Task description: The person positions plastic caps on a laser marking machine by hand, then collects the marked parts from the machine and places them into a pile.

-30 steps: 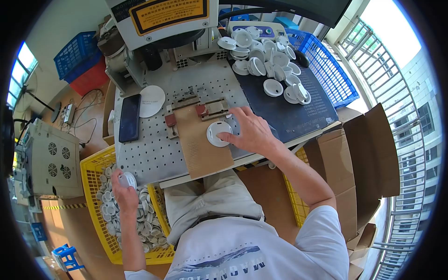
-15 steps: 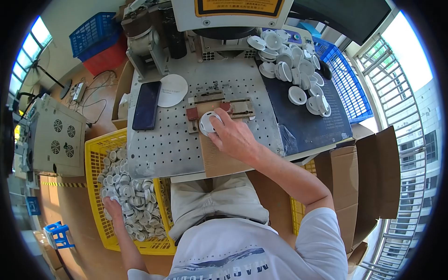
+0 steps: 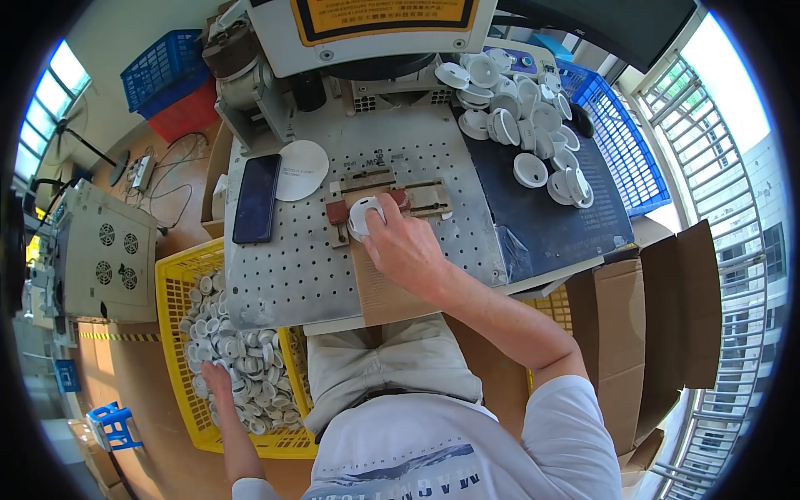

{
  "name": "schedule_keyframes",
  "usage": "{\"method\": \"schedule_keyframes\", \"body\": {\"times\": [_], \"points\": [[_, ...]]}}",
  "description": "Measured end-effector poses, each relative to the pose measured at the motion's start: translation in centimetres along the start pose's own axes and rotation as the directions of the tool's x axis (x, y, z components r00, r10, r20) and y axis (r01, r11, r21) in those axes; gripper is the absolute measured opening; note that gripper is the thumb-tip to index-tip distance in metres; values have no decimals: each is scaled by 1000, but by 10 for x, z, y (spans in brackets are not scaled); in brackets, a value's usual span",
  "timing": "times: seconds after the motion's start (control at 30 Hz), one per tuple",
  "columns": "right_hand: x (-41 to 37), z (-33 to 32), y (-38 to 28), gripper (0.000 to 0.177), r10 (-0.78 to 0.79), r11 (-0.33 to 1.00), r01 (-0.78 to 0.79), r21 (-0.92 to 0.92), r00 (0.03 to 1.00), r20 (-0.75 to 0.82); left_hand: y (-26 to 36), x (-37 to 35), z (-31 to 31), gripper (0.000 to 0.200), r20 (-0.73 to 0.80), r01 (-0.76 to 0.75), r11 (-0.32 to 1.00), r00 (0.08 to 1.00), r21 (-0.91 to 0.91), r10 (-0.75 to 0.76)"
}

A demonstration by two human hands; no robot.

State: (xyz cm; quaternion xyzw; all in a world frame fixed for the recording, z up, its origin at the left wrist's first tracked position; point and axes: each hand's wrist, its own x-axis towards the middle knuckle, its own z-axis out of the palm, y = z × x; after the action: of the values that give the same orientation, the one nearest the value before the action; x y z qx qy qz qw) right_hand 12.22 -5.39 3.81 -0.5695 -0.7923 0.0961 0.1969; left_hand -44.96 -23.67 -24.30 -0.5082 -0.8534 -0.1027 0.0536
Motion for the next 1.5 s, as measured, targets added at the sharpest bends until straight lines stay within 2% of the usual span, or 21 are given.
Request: {"method": "schedule_keyframes", "body": {"times": [0.1, 0.27, 0.37, 0.5, 0.53, 0.6, 0.7, 0.73, 0.77, 0.8, 0.9, 0.93, 1.0, 1.07, 1.2, 1.27, 1.3, 1.33, 1.37, 1.4, 1.5], "points": [[4, -4, 3, 39, -4, 1000, 4, 22, 1000, 1, 20, 7, -23, 15, 156, 50, 999, 987, -2, -49], [15, -17, 8, 44, -63, 992, 45, 114, 986, 155, 20, 7, -16, 15, 128, 27, 1000, 991, -14, -25], [12, -2, 12, 40, -134, 986, 133, 102, 991, 5, 23, 9, -23, 16, 129, 70, 997, 989, -23, -66], [27, 4, 9, 39, -74, 997, 74, 17, 997, -31, 33, 18, -47, 21, 127, 44, 996, 991, 71, -52], [27, 2, 6, 42, -17, 999, 16, 36, 999, 39, 42, 24, -59, 21, 129, 40, 996, 990, 76, -50], [27, 2, 3, 45, 43, 998, -46, 40, 995, 95, 86, 41, -89, 23, -201, -55, 970, 980, -237, 6], [16, 8, 12, 39, -16, 999, 15, -47, 1000, -23, 190, 57, -170, 28, -220, -183, 871, 971, -456, 89], [11, 5, 15, 39, -67, 997, 71, 42, 992, -103, 220, 58, -186, 28, -221, -205, 852, 969, -482, 109], [7, 1, 19, 38, -116, 982, 142, 128, 976, -186, 245, 57, -200, 28, -273, -343, 762, 936, -549, 224], [1, -7, 26, 33, -63, 981, 105, 164, 968, -244, 266, 56, -207, 29, -334, -465, 655, 885, -596, 323], [-16, -33, 76, 30, 176, 984, -147, 102, 904, -389, 312, 55, -200, 25, -339, -568, 495, 810, -658, 479], [-21, -44, 97, 30, 261, 963, -264, 53, 862, -435, 324, 53, -195, 25, -343, -572, 490, 806, -658, 482], [-35, -58, 146, 37, 293, 908, -402, -118, 811, -507, 340, 48, -183, 21, -106, -421, 684, 885, -596, 453], [-46, -62, 188, 37, 336, 861, -468, -197, 817, -468, 345, 48, -183, 21, -107, -419, 689, 888, -591, 447], [-50, -70, 201, 18, 312, 895, -397, -202, 883, -351, 339, 51, -183, 21, -131, -431, 651, 880, -624, 457], [-55, -83, 169, 14, 248, 965, -260, 27, 878, -410, 337, 50, -183, 21, -149, -451, 632, 869, -630, 472], [-56, -87, 155, 14, 248, 966, -256, 35, 879, -408, 338, 50, -182, 22, -134, -441, 628, 870, -641, 474], [-58, -90, 141, 17, 504, 779, -355, 517, 845, -178, 341, 50, -184, 22, -119, -433, 622, 869, -652, 480], [-60, -91, 128, 21, 601, 361, -431, 827, 786, 147, 348, 50, -186, 22, -119, -437, 624, 867, -648, 484], [-62, -90, 119, 27, 568, 184, -444, 877, 776, 273, 363, 47, -191, 24, -174, -497, 574, 833, -651, 525], [-65, -69, 135, 24, 568, 100, -597, 796, 691, 446, 423, 47, -204, 20, -244, -584, 463, 758, -667, 605]]}}
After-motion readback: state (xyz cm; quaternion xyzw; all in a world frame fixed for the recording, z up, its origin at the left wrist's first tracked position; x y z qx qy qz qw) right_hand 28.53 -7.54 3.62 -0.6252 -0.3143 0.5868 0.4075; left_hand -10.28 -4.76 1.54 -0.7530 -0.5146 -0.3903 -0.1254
